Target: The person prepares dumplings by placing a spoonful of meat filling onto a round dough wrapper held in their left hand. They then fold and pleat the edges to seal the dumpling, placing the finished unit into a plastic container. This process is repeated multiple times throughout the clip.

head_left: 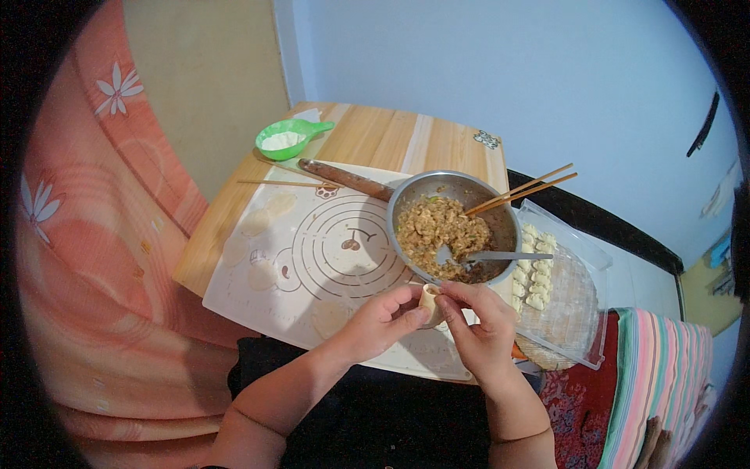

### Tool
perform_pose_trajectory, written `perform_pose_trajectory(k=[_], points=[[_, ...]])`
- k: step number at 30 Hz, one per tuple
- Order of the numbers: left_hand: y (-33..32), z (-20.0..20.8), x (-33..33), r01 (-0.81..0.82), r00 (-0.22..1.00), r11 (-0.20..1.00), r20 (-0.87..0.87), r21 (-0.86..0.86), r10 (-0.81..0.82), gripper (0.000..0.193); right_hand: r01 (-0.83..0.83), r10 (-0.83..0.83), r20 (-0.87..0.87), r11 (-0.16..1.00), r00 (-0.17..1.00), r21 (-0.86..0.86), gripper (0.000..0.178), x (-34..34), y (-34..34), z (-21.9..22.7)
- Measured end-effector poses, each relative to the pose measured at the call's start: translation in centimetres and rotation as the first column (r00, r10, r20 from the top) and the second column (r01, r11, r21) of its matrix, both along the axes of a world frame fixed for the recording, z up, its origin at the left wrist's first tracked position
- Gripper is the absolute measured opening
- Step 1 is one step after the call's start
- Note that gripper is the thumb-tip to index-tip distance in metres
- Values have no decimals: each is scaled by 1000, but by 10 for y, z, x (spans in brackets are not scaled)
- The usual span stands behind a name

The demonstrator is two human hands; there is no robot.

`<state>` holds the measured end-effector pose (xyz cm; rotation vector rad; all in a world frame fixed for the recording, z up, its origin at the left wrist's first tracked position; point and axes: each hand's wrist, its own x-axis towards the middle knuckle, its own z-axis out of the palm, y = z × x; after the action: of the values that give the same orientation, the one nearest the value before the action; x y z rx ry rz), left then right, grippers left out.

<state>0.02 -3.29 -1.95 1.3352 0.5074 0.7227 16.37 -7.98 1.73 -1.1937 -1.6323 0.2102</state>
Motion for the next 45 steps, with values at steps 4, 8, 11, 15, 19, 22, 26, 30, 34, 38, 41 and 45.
perform_pose_trajectory(k=[4, 8, 11, 15, 19, 22, 26, 30, 34, 38, 41, 45], points=[[0, -3, 0, -11, 999, 1000, -36, -7, 11, 31, 21, -22, 74, 1000, 997, 15, 22, 1, -1, -5], [1, -2, 1, -32, 997, 999, -65, -21, 31, 31, 47, -43, 142, 999, 989, -22, 23, 3, -1, -1], [1, 0, 0, -20, 997, 1000, -68, -11, 19, 31, 42, -34, 55, 988, 998, -147, 26, 7, 0, 0], [0, -6, 3, -28, 995, 999, -96, 43, 32, 30, -55, 30, -103, 967, 994, -248, 30, 7, 2, -2], [-3, -3, 4, -44, 976, 997, -211, 64, 56, 30, -40, 26, -54, 962, 998, -268, 30, 6, 1, -2], [-3, 3, 2, -25, 946, 992, -318, 123, 64, 31, -20, 27, 33, 979, 999, -204, 29, 4, 2, -4], [-4, -6, 4, -60, 968, 990, -235, 132, 90, 33, 42, 0, 207, 980, 978, -194, 29, 2, 0, 1], [-2, -4, 4, -53, 950, 992, -299, 114, 85, 34, 18, 15, 165, 981, 986, -192, 28, 6, 2, -7], [1, -9, 2, -33, 978, 995, -201, 96, 52, 33, -5, 11, 26, 980, 1000, -197, 27, 8, 5, -2], [0, -13, 4, 5, 970, 991, -241, 134, 28, 31, -105, 105, -15, 944, 994, -312, 29, 8, 6, -5], [0, -21, 5, 32, 963, 994, -270, 106, -2, 33, -68, 118, 162, 955, 980, -288, 30, 7, 6, -2], [-4, -23, 8, -82, 990, 985, -100, 149, 97, 35, -95, 96, -11, 955, 995, -281, 31, 4, 9, -7]])
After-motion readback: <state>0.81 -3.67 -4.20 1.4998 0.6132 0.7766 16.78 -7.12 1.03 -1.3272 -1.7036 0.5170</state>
